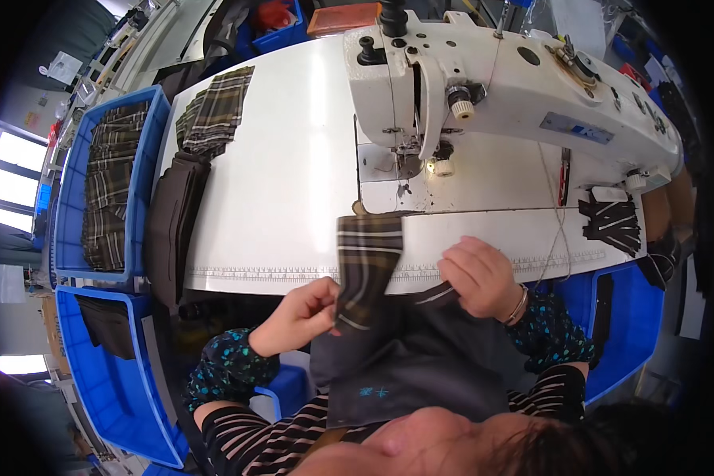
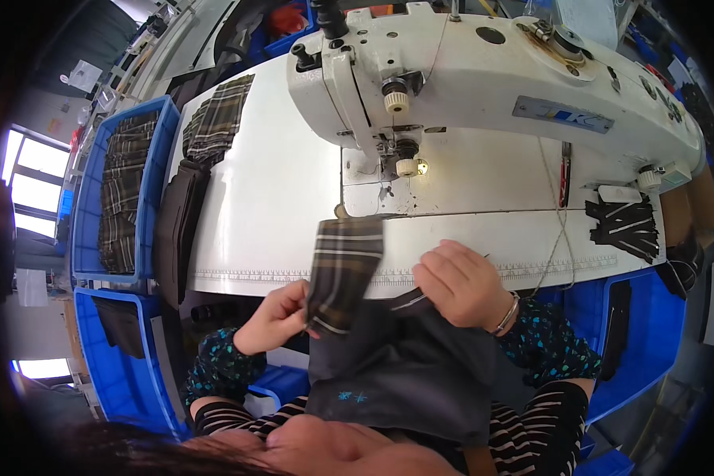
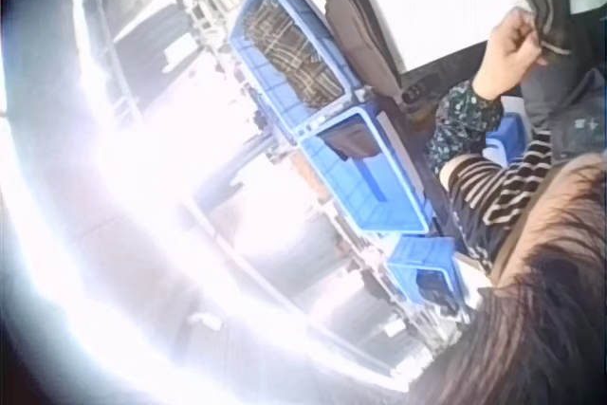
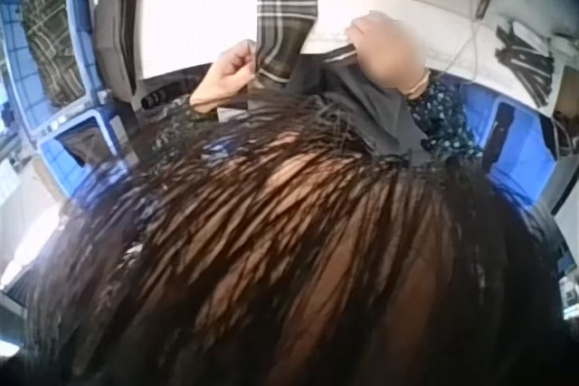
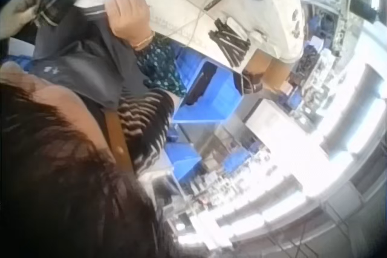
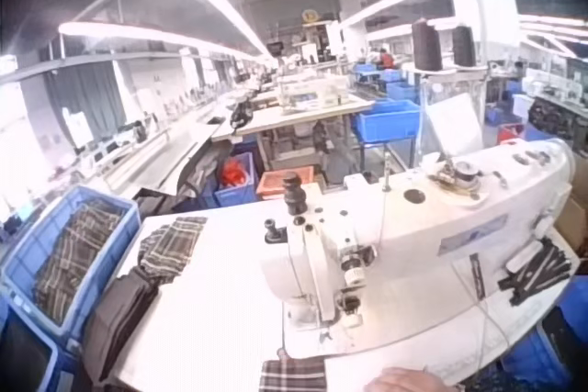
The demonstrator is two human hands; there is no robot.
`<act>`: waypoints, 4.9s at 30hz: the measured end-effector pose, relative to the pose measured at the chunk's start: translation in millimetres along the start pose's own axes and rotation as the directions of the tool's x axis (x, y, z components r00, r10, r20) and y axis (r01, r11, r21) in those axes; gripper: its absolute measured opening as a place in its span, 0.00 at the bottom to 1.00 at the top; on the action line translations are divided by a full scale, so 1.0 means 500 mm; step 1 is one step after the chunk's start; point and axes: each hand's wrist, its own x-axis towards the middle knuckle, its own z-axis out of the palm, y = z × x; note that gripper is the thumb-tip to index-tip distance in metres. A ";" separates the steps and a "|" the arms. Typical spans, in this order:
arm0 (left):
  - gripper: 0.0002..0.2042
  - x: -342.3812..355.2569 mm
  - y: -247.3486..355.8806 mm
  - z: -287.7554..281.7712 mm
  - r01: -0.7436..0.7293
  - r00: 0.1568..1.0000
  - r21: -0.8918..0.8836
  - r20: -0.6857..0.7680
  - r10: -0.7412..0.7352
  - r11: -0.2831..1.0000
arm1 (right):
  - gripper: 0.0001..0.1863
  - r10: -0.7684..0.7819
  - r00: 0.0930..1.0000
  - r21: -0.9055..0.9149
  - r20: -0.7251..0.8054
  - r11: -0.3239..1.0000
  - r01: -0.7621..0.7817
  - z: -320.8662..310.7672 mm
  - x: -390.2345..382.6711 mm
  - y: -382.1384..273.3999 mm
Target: The person sews a zipper onto a piece of dark fabric using an industrial sewing machine. They align the zipper, guide the fabric under the needle, and stitch along the zipper teeth. After sewing, they trim the excess thread and inspect the finished seam.
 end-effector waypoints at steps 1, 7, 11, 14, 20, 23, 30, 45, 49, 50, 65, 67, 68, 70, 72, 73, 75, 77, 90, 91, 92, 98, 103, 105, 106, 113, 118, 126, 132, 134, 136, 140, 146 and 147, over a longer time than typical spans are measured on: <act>0.07 0.013 -0.001 0.019 -0.001 0.998 -0.019 0.056 0.002 1.000 | 0.20 -0.033 0.999 0.025 0.003 0.999 0.033 -0.005 0.022 -0.017; 0.08 0.140 0.065 0.027 -0.470 0.865 0.743 0.282 0.414 0.476 | 0.18 -0.034 0.980 -0.022 0.196 0.999 0.039 -0.012 0.018 0.001; 0.19 0.244 0.070 0.004 -0.418 0.690 0.900 0.402 0.602 -0.122 | 0.17 -0.050 0.970 0.056 0.237 0.998 0.038 -0.022 0.014 0.039; 0.23 0.304 0.091 -0.040 -0.244 0.731 0.955 0.296 0.615 -0.169 | 0.15 -0.096 0.963 0.071 0.250 0.994 0.081 -0.032 0.024 0.072; 0.22 0.336 0.117 -0.119 0.007 0.727 0.992 0.081 0.682 -0.125 | 0.09 -0.201 0.965 0.169 0.167 0.970 0.173 0.002 0.086 0.126; 0.17 0.327 0.117 -0.098 -0.030 0.626 0.989 0.129 0.769 -0.142 | 0.08 -0.271 0.924 0.193 0.269 0.955 0.224 0.012 0.118 0.143; 0.14 0.285 0.118 -0.051 -0.183 0.745 0.977 0.062 0.664 0.114 | 0.18 -0.179 0.977 -0.071 0.112 0.980 0.188 0.054 0.130 0.137; 0.19 0.260 0.166 -0.055 0.157 0.988 0.055 0.002 -0.157 0.986 | 0.13 -0.080 0.995 -0.113 0.055 0.990 0.086 0.055 0.136 0.157; 0.20 0.264 0.162 -0.067 0.148 0.989 -0.025 0.028 -0.147 0.989 | 0.12 -0.147 0.988 -0.158 0.055 0.975 0.154 0.064 0.143 0.143; 0.19 0.263 0.161 -0.066 0.176 0.983 0.016 0.059 -0.177 0.984 | 0.12 -0.150 0.987 -0.145 0.054 0.977 0.156 0.066 0.143 0.139; 0.22 0.275 0.083 0.003 -0.262 0.690 0.965 0.196 0.697 -0.012 | 0.16 -0.058 0.993 -0.112 0.106 0.991 0.069 0.068 0.142 0.123; 0.22 0.277 0.082 0.004 -0.236 0.701 0.971 0.205 0.683 -0.049 | 0.15 -0.066 0.993 -0.176 0.093 0.981 0.082 0.062 0.135 0.124; 0.23 0.277 0.084 0.005 -0.236 0.702 0.970 0.215 0.679 -0.062 | 0.14 -0.071 0.994 -0.209 0.087 0.974 0.088 0.060 0.133 0.124; 0.24 0.276 0.088 0.005 -0.229 0.708 0.970 0.227 0.669 -0.087 | 0.12 -0.117 0.993 -0.226 -0.011 0.968 0.111 0.056 0.145 0.124; 0.24 0.276 0.090 0.003 -0.215 0.724 0.967 0.250 0.643 -0.135 | 0.11 -0.149 0.988 -0.248 -0.027 0.959 0.138 0.053 0.154 0.124; 0.24 0.276 0.090 0.003 -0.208 0.732 0.965 0.262 0.629 -0.159 | 0.11 -0.158 0.987 -0.259 0.007 0.953 0.155 0.053 0.156 0.124; 0.24 0.277 0.091 0.002 -0.206 0.725 0.966 0.256 0.639 -0.153 | 0.10 -0.170 0.985 -0.281 0.042 0.944 0.175 0.052 0.157 0.127; 0.24 0.278 0.091 -0.001 -0.207 0.721 0.966 0.257 0.644 -0.154 | 0.10 -0.176 0.983 -0.301 0.045 0.936 0.182 0.050 0.155 0.130; 0.36 0.280 0.097 0.004 -0.229 0.761 0.967 0.251 0.598 -0.114 | 0.13 -0.088 0.996 -0.281 0.030 0.955 0.093 0.059 0.144 0.136; 0.36 0.281 0.099 0.003 -0.234 0.758 0.964 0.262 0.598 -0.126 | 0.14 -0.085 0.996 -0.281 0.027 0.955 0.089 0.059 0.145 0.135; 0.36 0.282 0.101 0.000 -0.233 0.769 0.965 0.258 0.585 -0.120 | 0.14 -0.082 0.996 -0.282 0.024 0.956 0.086 0.059 0.146 0.134; 0.30 0.297 0.118 -0.033 -0.236 0.795 0.969 0.239 0.557 -0.078 | 0.18 0.021 0.993 -0.327 0.114 0.945 0.018 0.072 0.139 0.139; 0.30 0.304 0.125 -0.049 -0.214 0.807 0.973 0.226 0.546 -0.086 | 0.19 0.053 0.994 -0.300 0.095 0.954 -0.022 0.077 0.146 0.147; 0.30 0.305 0.125 -0.053 -0.208 0.812 0.973 0.228 0.537 -0.100 | 0.20 0.065 0.992 -0.281 0.105 0.959 -0.033 0.076 0.145 0.147; 0.30 0.304 0.126 -0.053 -0.209 0.814 0.973 0.228 0.534 -0.096 | 0.20 0.071 0.990 -0.282 0.120 0.959 -0.035 0.075 0.145 0.147; 0.22 0.238 0.106 -0.020 -0.318 0.773 0.933 0.357 0.524 -0.167 | 0.11 -0.180 0.983 -0.202 0.029 0.962 0.182 0.075 0.156 0.153; 0.17 0.143 0.058 0.042 -0.446 0.760 0.894 0.401 0.511 -0.038 | 0.10 -0.408 0.911 0.145 0.055 0.906 0.397 0.067 0.131 0.125; 0.19 0.116 0.017 0.058 -0.392 0.719 0.914 0.378 0.584 -0.109 | 0.17 -0.319 0.936 0.107 0.148 0.946 0.305 0.012 0.051 0.027; 0.22 0.165 0.046 0.052 -0.265 0.740 0.963 0.235 0.630 -0.048 | 0.17 -0.274 0.945 0.023 0.177 0.961 0.275 -0.002 0.050 -0.015; 0.25 0.214 0.063 0.043 -0.161 0.762 0.979 0.203 0.615 -0.125 | 0.18 -0.278 0.939 0.021 0.204 0.960 0.279 -0.004 0.055 -0.019; 0.29 0.262 0.083 0.021 -0.087 0.767 0.983 0.171 0.618 -0.164 | 0.18 -0.284 0.936 0.017 0.208 0.958 0.287 -0.007 0.053 -0.020; 0.34 0.309 0.102 -0.012 -0.083 0.760 0.984 0.165 0.628 -0.157 | 0.17 -0.267 0.947 0.047 0.177 0.964 0.263 -0.009 0.056 -0.015; 0.30 0.297 0.096 -0.015 -0.134 0.716 0.968 0.242 0.655 -0.212 | 0.19 -0.061 0.928 -0.046 0.368 0.995 0.084 -0.095 0.150 0.034; 0.30 0.295 0.098 -0.011 -0.139 0.723 0.970 0.236 0.649 -0.199 | 0.18 -0.079 0.958 -0.065 0.277 0.993 0.101 -0.099 0.161 0.040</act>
